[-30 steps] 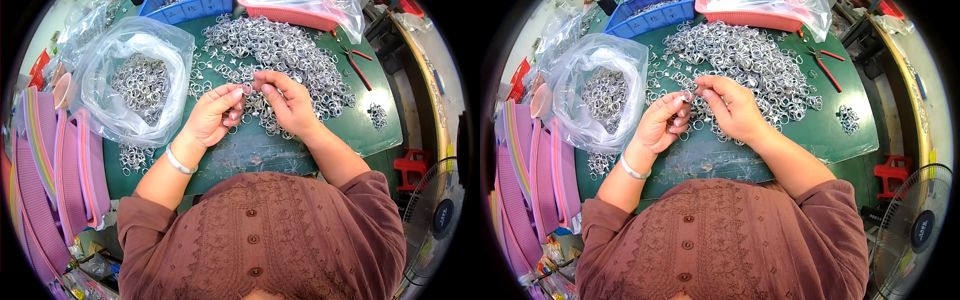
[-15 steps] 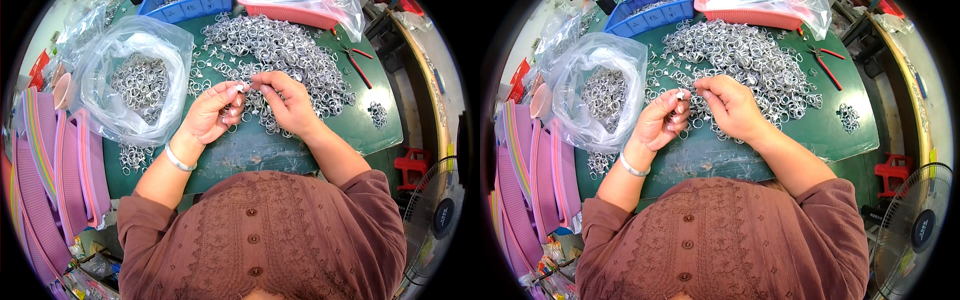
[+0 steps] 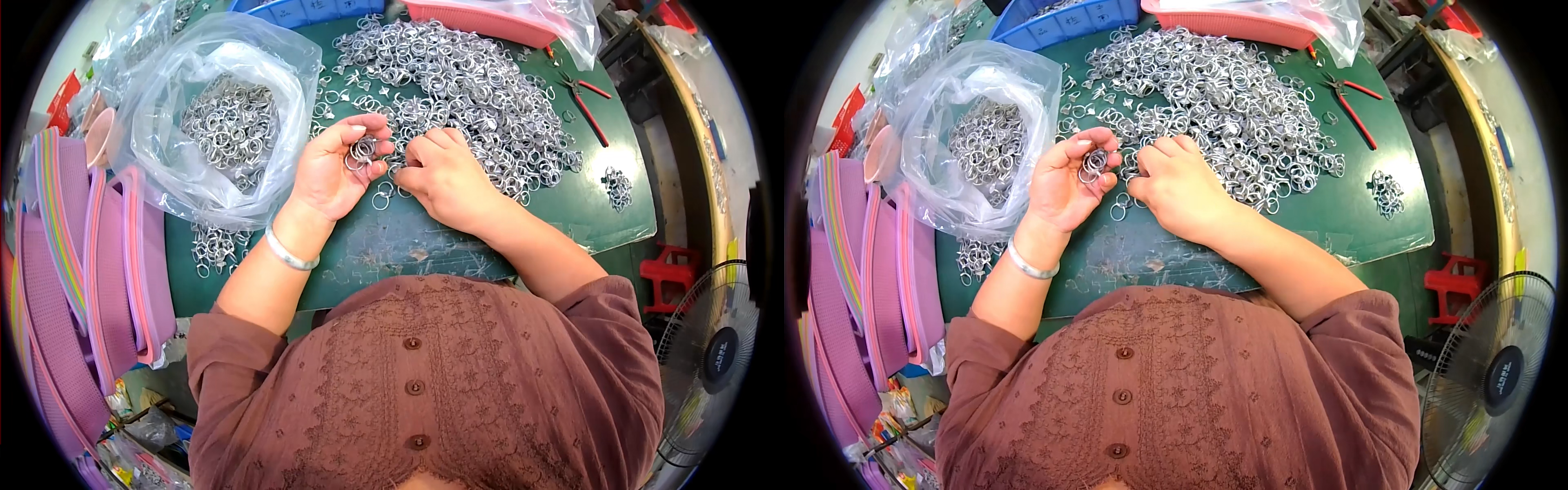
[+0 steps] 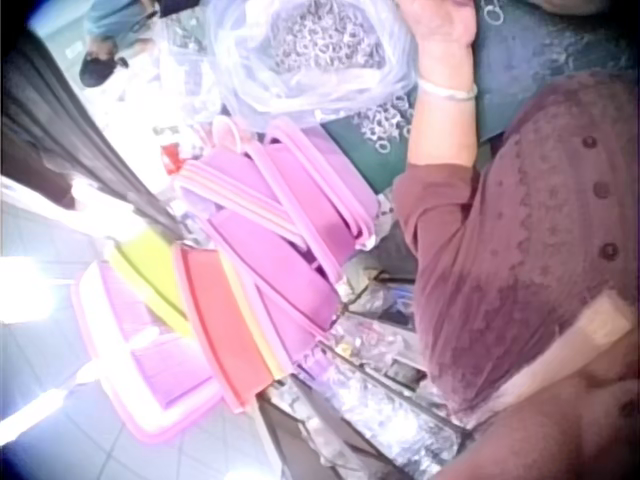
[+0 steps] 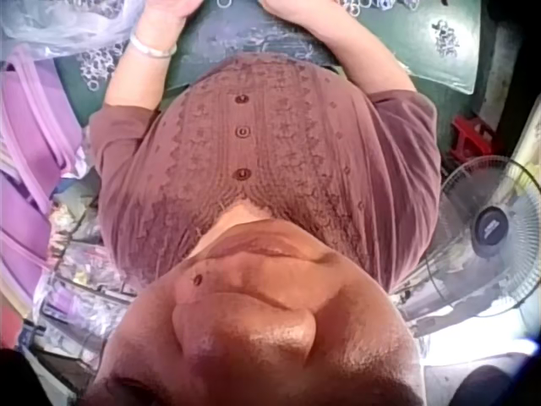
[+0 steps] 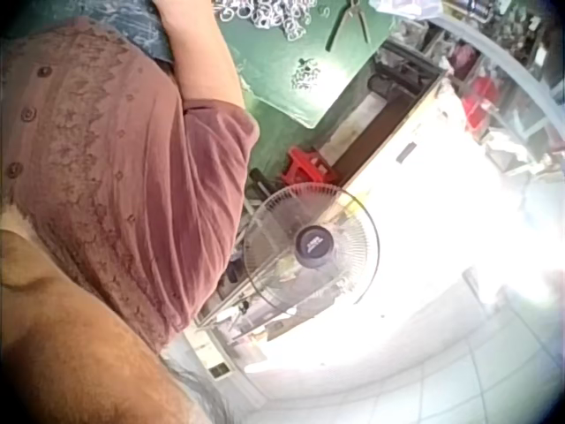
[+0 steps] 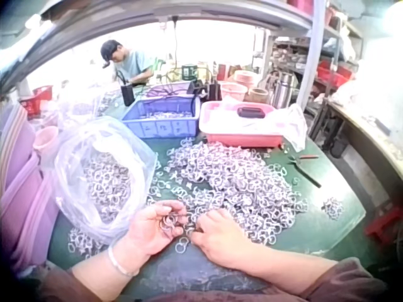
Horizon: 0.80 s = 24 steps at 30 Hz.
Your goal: The person assembles metal keyrings by hand, picking up rings and small metal components from the table and threading them together.
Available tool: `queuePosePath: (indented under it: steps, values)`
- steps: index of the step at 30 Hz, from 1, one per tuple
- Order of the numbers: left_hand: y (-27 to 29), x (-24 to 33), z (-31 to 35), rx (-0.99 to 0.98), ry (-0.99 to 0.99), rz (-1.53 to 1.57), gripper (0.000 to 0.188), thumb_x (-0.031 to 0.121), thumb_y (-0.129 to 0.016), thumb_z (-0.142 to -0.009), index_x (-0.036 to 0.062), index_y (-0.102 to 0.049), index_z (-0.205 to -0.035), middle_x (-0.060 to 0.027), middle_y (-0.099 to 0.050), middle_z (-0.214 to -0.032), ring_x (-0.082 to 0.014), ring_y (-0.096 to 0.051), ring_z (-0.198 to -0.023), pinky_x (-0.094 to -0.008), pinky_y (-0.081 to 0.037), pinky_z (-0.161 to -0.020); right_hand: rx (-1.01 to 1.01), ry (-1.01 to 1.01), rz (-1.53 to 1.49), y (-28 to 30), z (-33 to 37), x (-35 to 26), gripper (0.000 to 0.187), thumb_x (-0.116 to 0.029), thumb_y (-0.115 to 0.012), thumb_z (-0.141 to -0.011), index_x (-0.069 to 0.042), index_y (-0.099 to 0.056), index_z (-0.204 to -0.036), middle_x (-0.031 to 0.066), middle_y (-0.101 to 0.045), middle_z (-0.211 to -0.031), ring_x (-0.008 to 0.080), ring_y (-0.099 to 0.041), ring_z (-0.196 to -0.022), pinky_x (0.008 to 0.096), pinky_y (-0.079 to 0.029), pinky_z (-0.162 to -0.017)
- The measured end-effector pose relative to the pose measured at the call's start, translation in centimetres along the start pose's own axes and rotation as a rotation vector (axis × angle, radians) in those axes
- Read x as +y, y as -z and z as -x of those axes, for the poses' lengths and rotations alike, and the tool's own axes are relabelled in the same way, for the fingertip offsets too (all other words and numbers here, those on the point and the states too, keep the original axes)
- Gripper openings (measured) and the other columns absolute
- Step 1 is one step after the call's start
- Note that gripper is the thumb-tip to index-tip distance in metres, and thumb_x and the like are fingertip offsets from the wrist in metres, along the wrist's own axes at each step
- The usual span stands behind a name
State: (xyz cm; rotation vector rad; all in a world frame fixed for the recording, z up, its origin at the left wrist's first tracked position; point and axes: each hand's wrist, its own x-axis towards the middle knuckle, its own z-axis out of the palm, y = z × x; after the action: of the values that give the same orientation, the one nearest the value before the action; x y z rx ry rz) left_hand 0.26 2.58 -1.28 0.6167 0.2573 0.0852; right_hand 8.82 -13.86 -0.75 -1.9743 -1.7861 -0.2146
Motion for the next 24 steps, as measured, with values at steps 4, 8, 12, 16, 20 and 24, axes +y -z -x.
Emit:
queuePosePath:
  steps: [4,8,12,16,20,24]
  values:
    - [-0.4,0.3,0.0,0.006,0.036,-0.128,0.016,0.012,-0.049,-0.082,0.0008,-0.057,-0.091,-0.0055,-0.054,-0.076,-0.0122,-0.05,-0.062,-0.0201,-0.037,-0.045,0.143,-0.022,-0.191,0.1,-0.1,0.3,0.01,-0.007,-0.058,-0.069,-0.01,-0.06,-0.078,0.005,-0.053,-0.08,0.0239,-0.05,-0.08,0.0353,-0.038,-0.075]
    - [-1.6,0.3,0.7,0.101,0.047,-0.449,0.01,0.011,-0.053,-0.082,0.0033,-0.057,-0.085,0.0002,-0.051,-0.066,-0.0065,-0.044,-0.05,-0.0169,-0.032,-0.041,0.256,-0.113,-0.333,1.0,-0.2,0.1,0.015,0.0,-0.061,-0.072,-0.005,-0.058,-0.085,0.0087,-0.058,-0.082,0.0238,-0.057,-0.071,0.0317,-0.045,-0.063]
    - [-1.9,-0.1,1.0,-0.018,-0.057,-0.721,0.01,0.009,-0.054,-0.08,0.0047,-0.057,-0.088,0.0023,-0.052,-0.069,-0.0037,-0.041,-0.05,-0.0162,-0.031,-0.044,0.36,-0.138,-0.447,1.1,-0.1,0.2,0.024,0.0,-0.061,-0.072,-0.003,-0.055,-0.095,0.0102,-0.058,-0.085,0.0259,-0.057,-0.073,0.0332,-0.046,-0.064]
    - [-2.2,-0.6,1.3,-0.148,-0.435,-1.065,0.018,0.001,-0.059,-0.075,0.0032,-0.057,-0.092,0.0047,-0.049,-0.072,-0.0011,-0.04,-0.06,-0.0153,-0.033,-0.052,0.391,-0.142,-0.473,1.2,0.0,0.3,0.035,0.003,-0.061,-0.07,-0.003,-0.052,-0.104,0.011,-0.058,-0.084,0.0256,-0.057,-0.074,0.0333,-0.046,-0.065]
    - [-2.6,-1.0,1.5,-0.088,-0.592,-1.19,0.02,0.005,-0.068,-0.069,0.0038,-0.061,-0.087,0.0021,-0.049,-0.067,-0.0048,-0.042,-0.059,-0.0203,-0.037,-0.051,0.361,-0.107,-0.438,1.3,0.0,0.2,0.042,0.003,-0.06,-0.069,-0.004,-0.049,-0.11,0.0103,-0.058,-0.084,0.0257,-0.057,-0.074,0.0337,-0.046,-0.065]
    - [-2.5,-0.9,1.4,-0.106,-0.756,-1.336,0.02,0.005,-0.07,-0.068,0.0047,-0.062,-0.087,0.0003,-0.05,-0.065,-0.0059,-0.044,-0.057,-0.0221,-0.037,-0.049,0.356,-0.075,-0.366,1.6,-0.1,0.2,0.044,0.002,-0.06,-0.07,-0.004,-0.048,-0.111,0.0097,-0.058,-0.085,0.0253,-0.056,-0.074,0.0335,-0.046,-0.066]
